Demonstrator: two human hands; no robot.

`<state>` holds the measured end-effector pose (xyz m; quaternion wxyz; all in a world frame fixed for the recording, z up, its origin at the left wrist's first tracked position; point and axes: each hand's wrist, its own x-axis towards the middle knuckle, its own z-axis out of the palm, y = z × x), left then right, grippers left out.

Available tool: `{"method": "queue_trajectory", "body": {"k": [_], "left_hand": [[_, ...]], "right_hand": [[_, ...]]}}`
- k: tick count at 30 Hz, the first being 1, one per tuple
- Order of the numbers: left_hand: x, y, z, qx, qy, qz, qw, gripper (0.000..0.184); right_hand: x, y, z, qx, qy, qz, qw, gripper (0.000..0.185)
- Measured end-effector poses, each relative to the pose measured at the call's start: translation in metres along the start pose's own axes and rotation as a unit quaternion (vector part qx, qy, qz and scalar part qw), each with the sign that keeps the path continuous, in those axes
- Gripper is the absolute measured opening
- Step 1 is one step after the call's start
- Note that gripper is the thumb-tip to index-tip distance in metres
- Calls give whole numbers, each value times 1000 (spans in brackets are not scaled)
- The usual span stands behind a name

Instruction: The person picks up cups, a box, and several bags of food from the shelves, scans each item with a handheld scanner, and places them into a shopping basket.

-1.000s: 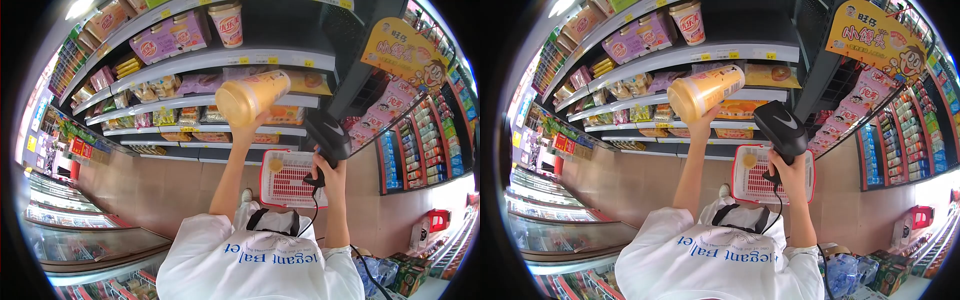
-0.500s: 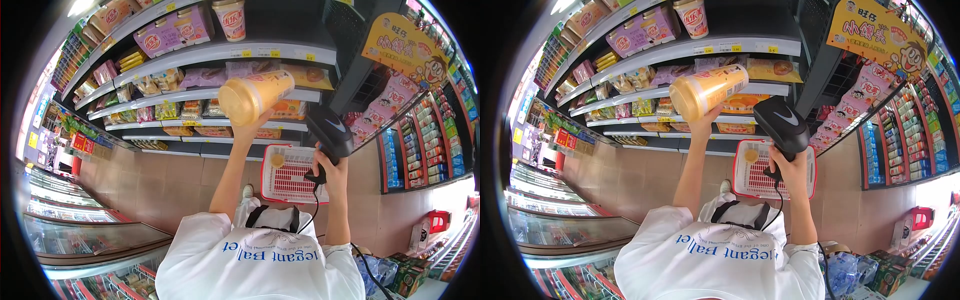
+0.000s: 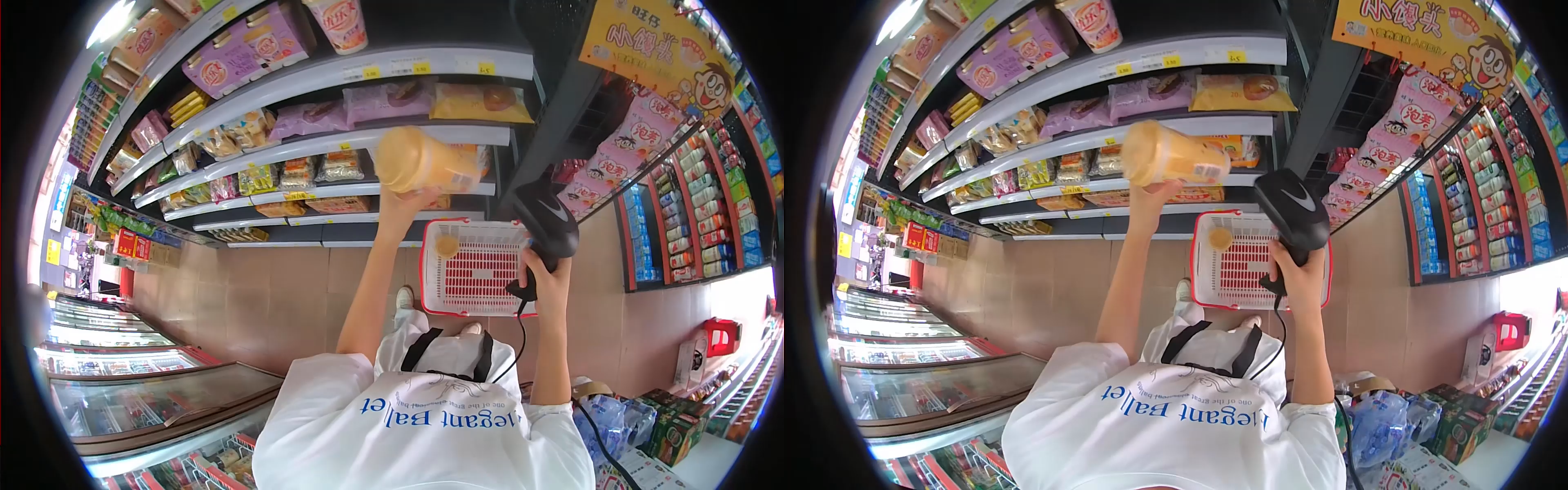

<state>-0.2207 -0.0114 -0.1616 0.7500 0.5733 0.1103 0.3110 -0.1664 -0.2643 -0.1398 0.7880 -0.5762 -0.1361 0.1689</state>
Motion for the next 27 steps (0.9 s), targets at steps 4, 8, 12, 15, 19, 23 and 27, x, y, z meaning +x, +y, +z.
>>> {"method": "queue_trajectory", "body": {"k": [4,8,12,15,19,23,27], "left_hand": [[-18,-88,-3,82,-19,-62,995,69],[-63,-194,-9,192,-34,-112,974,74],[-115,-326,-27,187,14,-220,957,72],[-131,-382,-18,120,47,-160,979,71],[-142,-468,-22,186,162,-141,959,76],[-124,-467,0,253,166,-188,934,75],[-108,-494,5,321,241,-157,902,70]], "right_hand": [[-5,23,-40,-28,72,68,995,16],[-13,54,-77,-38,132,113,984,19],[-23,79,-94,-41,177,161,970,19],[-31,94,-102,-54,194,191,961,18],[-48,124,-129,-68,199,260,942,26],[-54,136,-137,-73,221,265,936,23],[-62,149,-148,-91,236,294,922,22]]}}
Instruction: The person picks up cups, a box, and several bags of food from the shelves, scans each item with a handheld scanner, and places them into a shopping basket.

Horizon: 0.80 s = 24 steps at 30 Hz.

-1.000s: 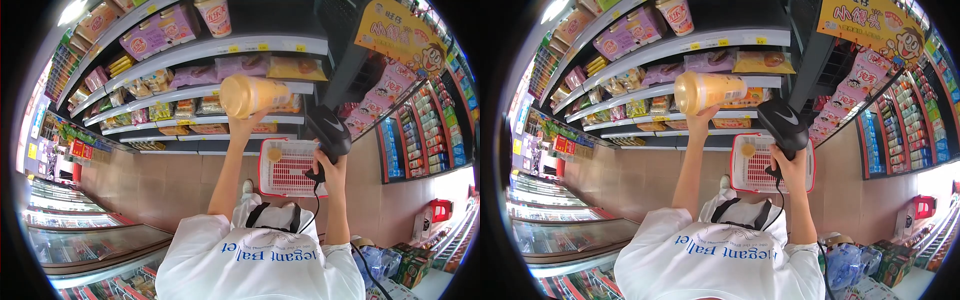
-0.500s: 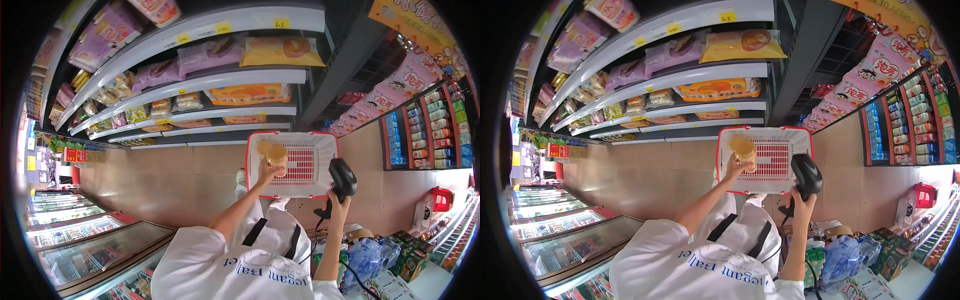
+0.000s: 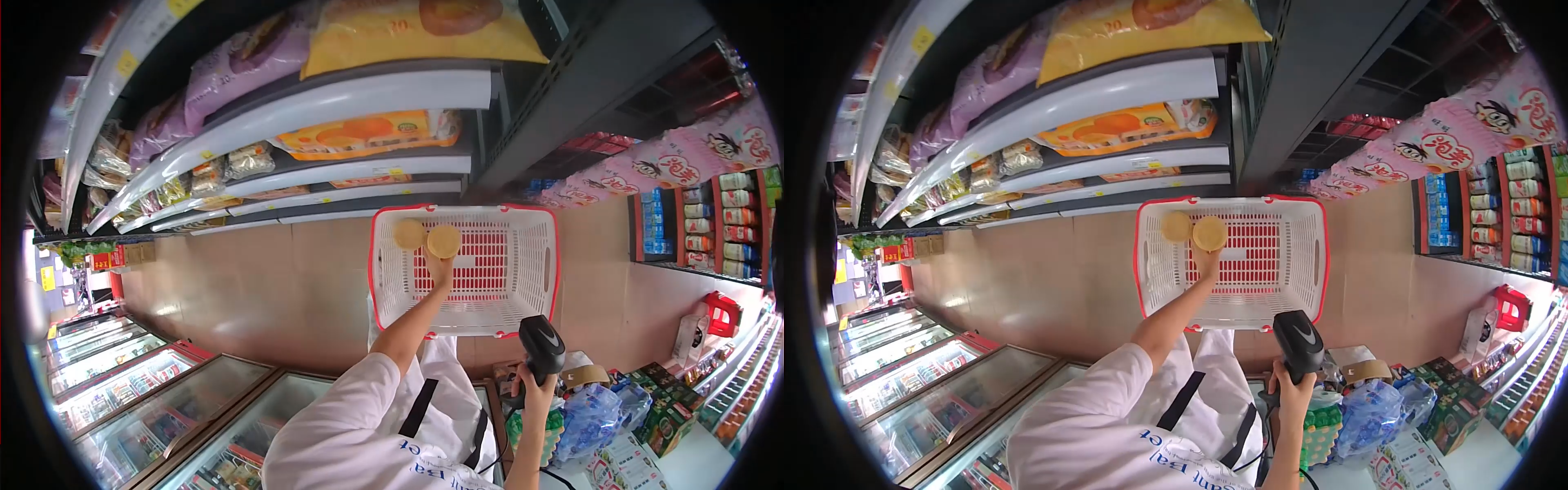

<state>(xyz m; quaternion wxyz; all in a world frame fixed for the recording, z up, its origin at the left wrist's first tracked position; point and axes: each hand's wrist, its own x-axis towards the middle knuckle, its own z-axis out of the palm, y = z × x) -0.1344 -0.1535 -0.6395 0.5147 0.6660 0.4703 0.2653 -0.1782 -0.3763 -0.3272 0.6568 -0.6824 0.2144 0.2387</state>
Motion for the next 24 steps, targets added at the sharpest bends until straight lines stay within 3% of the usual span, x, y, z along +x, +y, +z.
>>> {"method": "queue_trajectory", "body": {"k": [4,6,10,13,14,15,16,17,19,21,23,24], "left_hand": [[3,-7,16,2,12,7,1000,71],[2,-8,26,17,82,-27,996,68],[9,-27,48,-13,146,-8,989,68],[7,-40,58,-202,134,-240,940,59],[10,-40,54,-202,134,-239,940,59],[14,-48,51,-380,92,-289,874,56],[17,-52,49,-542,46,-328,772,54],[19,-56,46,-544,45,-326,772,54],[18,-65,38,-529,-4,-387,756,38],[17,-82,26,-445,13,-563,696,27],[3,-50,1,-377,-24,-635,674,22],[-9,-29,-16,-375,-72,-587,714,18]], "right_hand": [[9,9,0,5,-1,21,1000,20],[13,17,-4,-2,-11,29,1000,20],[17,21,-2,2,-22,28,999,20],[16,21,0,1,-11,34,999,20],[17,23,-1,0,-13,34,999,20],[17,24,-1,-1,-15,33,999,19],[17,23,0,-1,-16,32,999,19],[16,22,1,-2,-18,34,999,20],[15,22,2,-1,-23,32,999,21],[14,22,3,-11,-20,43,999,23],[12,7,12,2,-47,33,998,24],[11,-2,18,13,-69,31,997,25]]}}
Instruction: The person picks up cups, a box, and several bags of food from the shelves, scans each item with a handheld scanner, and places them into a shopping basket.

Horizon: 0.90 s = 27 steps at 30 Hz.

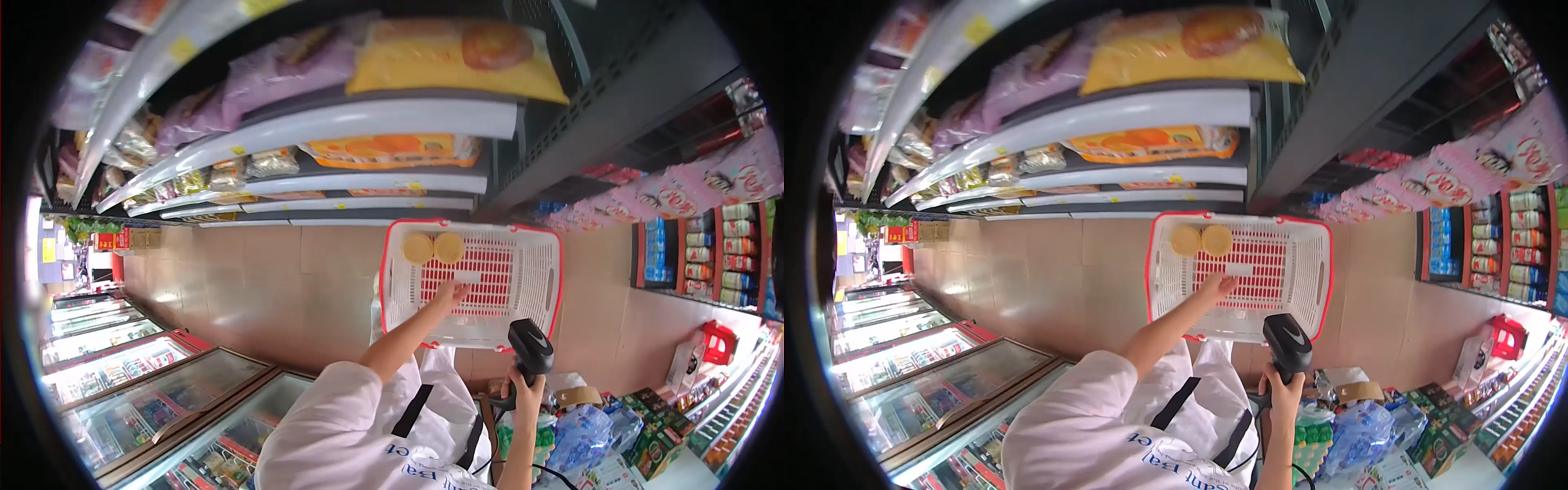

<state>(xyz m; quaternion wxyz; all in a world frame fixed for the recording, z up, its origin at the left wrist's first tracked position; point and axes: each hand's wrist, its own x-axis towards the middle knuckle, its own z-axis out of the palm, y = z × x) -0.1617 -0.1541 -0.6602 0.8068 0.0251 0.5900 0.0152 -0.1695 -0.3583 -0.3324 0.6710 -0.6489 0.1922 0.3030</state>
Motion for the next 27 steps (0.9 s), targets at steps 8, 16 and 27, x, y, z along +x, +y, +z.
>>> {"method": "queue_trajectory", "body": {"k": [8,16,27], "left_hand": [[-259,125,51,279,-234,581,728,11],[-538,318,161,178,-98,880,429,20],[-595,383,252,230,-96,895,370,72]], "right_hand": [[-25,-87,62,-21,-131,-162,978,33],[-73,-150,137,63,-216,-363,904,32],[-110,-167,188,64,-286,-413,862,37]]}}
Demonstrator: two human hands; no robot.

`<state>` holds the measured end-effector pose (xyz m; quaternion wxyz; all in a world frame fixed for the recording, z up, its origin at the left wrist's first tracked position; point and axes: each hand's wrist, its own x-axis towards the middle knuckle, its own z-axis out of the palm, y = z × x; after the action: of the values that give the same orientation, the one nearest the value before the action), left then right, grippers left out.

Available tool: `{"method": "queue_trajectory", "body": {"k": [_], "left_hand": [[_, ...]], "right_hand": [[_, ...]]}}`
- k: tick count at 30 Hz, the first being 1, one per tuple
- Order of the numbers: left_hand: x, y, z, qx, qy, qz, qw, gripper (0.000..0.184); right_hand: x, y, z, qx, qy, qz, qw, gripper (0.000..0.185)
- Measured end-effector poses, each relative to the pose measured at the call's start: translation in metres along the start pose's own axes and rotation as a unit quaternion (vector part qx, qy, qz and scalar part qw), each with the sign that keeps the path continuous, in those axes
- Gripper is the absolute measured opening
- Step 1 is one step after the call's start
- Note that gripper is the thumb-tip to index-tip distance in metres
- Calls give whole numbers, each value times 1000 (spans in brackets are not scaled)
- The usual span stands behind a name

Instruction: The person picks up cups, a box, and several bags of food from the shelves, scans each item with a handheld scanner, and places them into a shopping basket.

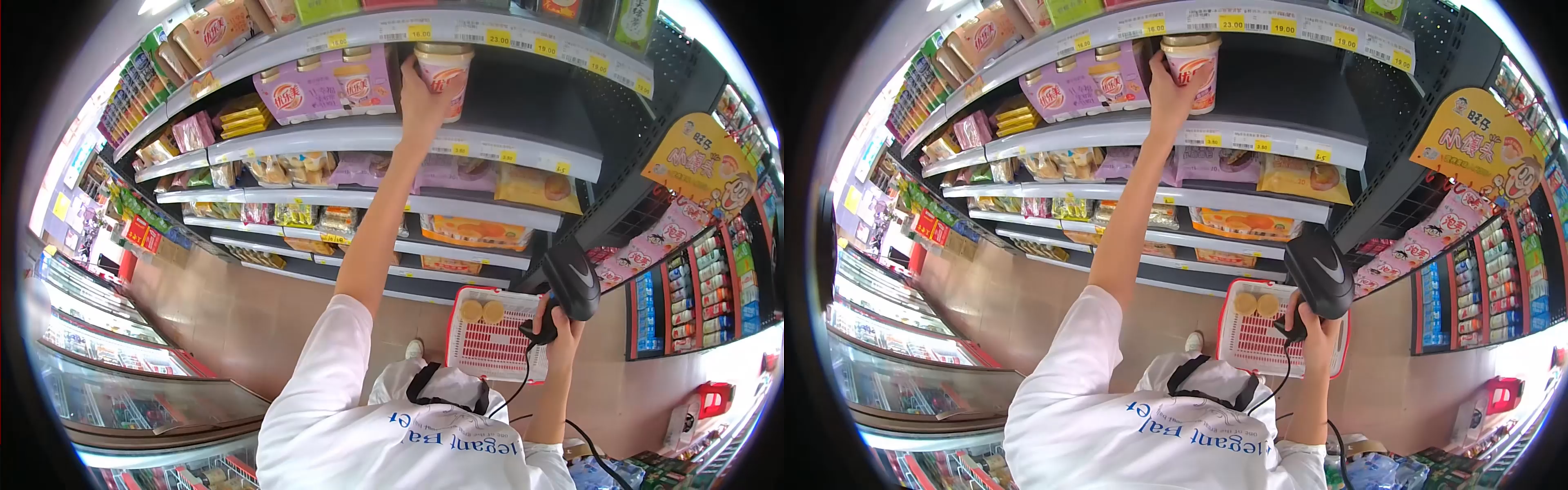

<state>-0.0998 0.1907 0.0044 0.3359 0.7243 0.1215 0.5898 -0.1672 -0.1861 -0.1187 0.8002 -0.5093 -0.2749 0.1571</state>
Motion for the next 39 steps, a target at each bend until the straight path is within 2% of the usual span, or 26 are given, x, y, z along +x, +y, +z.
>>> {"method": "queue_trajectory", "body": {"k": [5,7,8,9,11,12,14,17,18,21,22,25,30,36,39], "left_hand": [[-22,17,4,-48,32,61,996,56],[-32,42,-3,-203,21,8,979,66],[-45,62,-9,-248,14,-38,968,61],[-58,65,-12,-249,12,-41,968,61],[-84,59,-17,-368,-24,-126,921,51],[-102,55,-20,-369,-25,-130,920,51],[-141,43,-23,-513,-26,-271,814,42],[-197,22,-18,-524,-22,-288,801,40],[-221,-6,-19,-501,-41,-321,803,40],[-252,15,-29,-460,-75,-333,820,49],[-255,34,-32,-483,-34,-358,798,59],[-281,42,-39,-472,-42,-419,775,58],[-298,56,-48,-490,-42,-407,770,61],[-300,59,-61,-437,-52,-410,799,73],[-293,69,-67,-418,-59,-383,822,78]], "right_hand": [[0,-4,9,-21,18,3,1000,35],[2,-10,12,-35,47,-2,998,33],[4,-13,12,-37,49,-2,998,33],[4,-16,12,-47,44,-8,998,32],[1,-22,10,-59,43,-9,997,32],[-1,-25,10,-50,46,-4,998,29],[-6,-27,6,-44,49,6,998,27],[-19,-26,1,-108,28,25,993,31],[-23,-25,2,-110,33,37,993,30],[-35,-24,-3,-122,19,70,990,28],[-36,-24,-1,-108,32,77,991,23],[-37,-24,-3,-109,37,80,990,17],[-32,-24,-8,-99,48,122,986,12],[-32,-29,-15,-50,15,162,985,12],[-33,-29,-19,-35,10,175,984,12]]}}
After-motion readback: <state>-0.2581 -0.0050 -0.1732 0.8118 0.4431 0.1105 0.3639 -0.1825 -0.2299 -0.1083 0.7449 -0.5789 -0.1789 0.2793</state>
